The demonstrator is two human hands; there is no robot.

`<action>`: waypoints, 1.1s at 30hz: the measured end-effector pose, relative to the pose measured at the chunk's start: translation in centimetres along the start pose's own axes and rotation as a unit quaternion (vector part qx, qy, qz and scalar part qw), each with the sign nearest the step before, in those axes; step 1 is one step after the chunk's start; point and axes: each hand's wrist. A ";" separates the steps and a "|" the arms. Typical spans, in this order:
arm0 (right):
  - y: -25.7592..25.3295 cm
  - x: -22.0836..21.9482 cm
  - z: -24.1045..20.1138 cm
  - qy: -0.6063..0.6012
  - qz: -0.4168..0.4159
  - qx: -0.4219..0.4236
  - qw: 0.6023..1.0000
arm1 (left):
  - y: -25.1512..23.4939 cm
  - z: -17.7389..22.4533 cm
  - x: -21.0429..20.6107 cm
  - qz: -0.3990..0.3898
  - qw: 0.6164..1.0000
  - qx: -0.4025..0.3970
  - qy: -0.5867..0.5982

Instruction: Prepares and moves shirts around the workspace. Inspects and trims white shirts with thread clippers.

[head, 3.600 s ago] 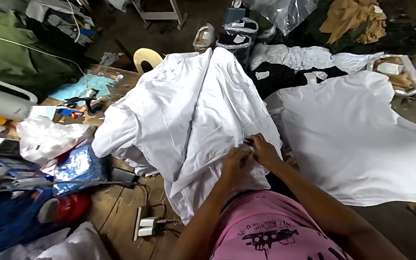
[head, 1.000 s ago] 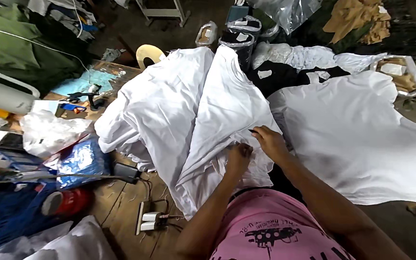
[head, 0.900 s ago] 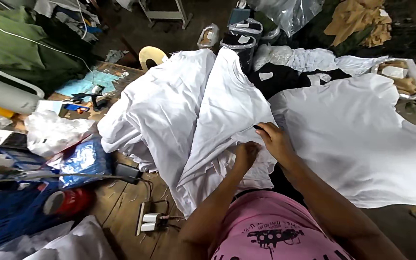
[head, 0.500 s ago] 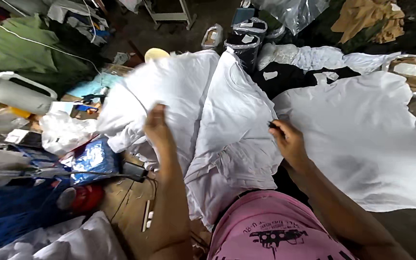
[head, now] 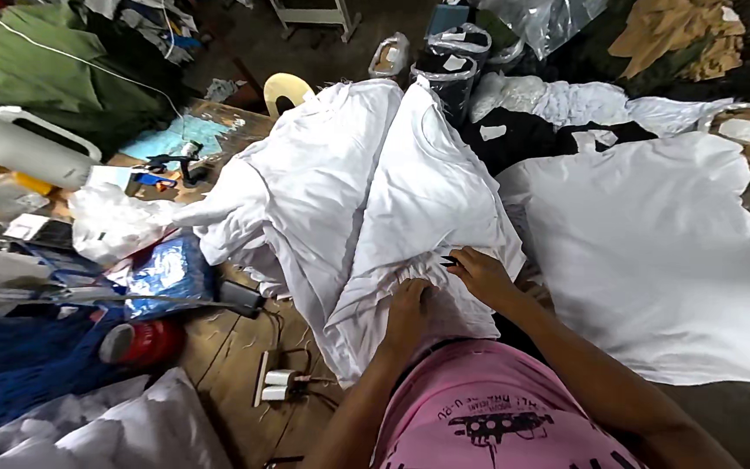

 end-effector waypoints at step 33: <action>-1.6 -3.4 -1.3 0.051 0.065 0.055 0.995 | -2.0 -3.3 -1.4 0.087 0.995 0.049 0.021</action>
Point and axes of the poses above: each hand's wrist, its own y-axis away from the middle knuckle, its own x-axis out of the back of the hand, z = x × y, and after that the axes turned 6 degrees about -x, right-handed
